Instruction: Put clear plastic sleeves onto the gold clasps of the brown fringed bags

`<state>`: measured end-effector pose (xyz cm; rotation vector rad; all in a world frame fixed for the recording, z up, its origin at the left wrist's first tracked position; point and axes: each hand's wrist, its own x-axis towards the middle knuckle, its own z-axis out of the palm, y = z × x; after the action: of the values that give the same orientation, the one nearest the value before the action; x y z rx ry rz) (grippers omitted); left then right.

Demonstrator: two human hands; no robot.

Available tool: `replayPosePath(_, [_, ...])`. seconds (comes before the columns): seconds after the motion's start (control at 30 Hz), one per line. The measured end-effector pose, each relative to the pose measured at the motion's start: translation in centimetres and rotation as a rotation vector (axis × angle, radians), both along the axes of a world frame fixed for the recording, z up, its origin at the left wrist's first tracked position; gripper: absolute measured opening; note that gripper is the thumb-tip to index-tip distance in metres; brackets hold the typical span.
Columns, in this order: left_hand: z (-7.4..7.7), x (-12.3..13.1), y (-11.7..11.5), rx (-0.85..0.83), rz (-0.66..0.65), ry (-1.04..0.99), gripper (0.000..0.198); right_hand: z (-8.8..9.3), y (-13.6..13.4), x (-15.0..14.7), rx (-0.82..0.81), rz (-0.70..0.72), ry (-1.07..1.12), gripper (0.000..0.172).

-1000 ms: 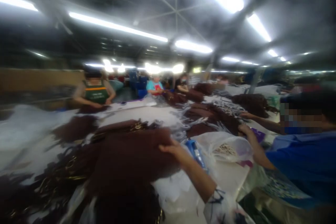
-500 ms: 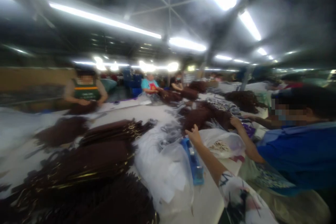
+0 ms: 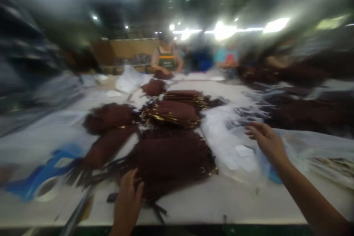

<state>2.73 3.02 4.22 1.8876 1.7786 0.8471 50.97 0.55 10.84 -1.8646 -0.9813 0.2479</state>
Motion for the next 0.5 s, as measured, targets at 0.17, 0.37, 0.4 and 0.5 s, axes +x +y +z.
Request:
replayPosePath(0.17, [-3.7,-1.8,0.5,0.111,-0.099,0.174,0.037,-3.7,-1.4,-16.8,-0.150,0.749,-0.194,0.025])
replayPosePath(0.37, [-2.4,-2.6,0.9,0.101,-0.084,0.323,0.035,-7.6,0.9,-29.3,-0.121,0.839,-0.740,0.041])
replayPosePath(0.4, [-2.2,-2.8,1.0,0.097,-0.083,0.359,0.034,-8.0,1.4,-29.7,-0.126,0.827,-0.817,0.039])
replayPosePath(0.5, [-2.2,-3.0,0.8,0.140,-0.052,0.430,0.032,-8.2,2.3,-29.7,-0.105,0.818,-0.950,0.030])
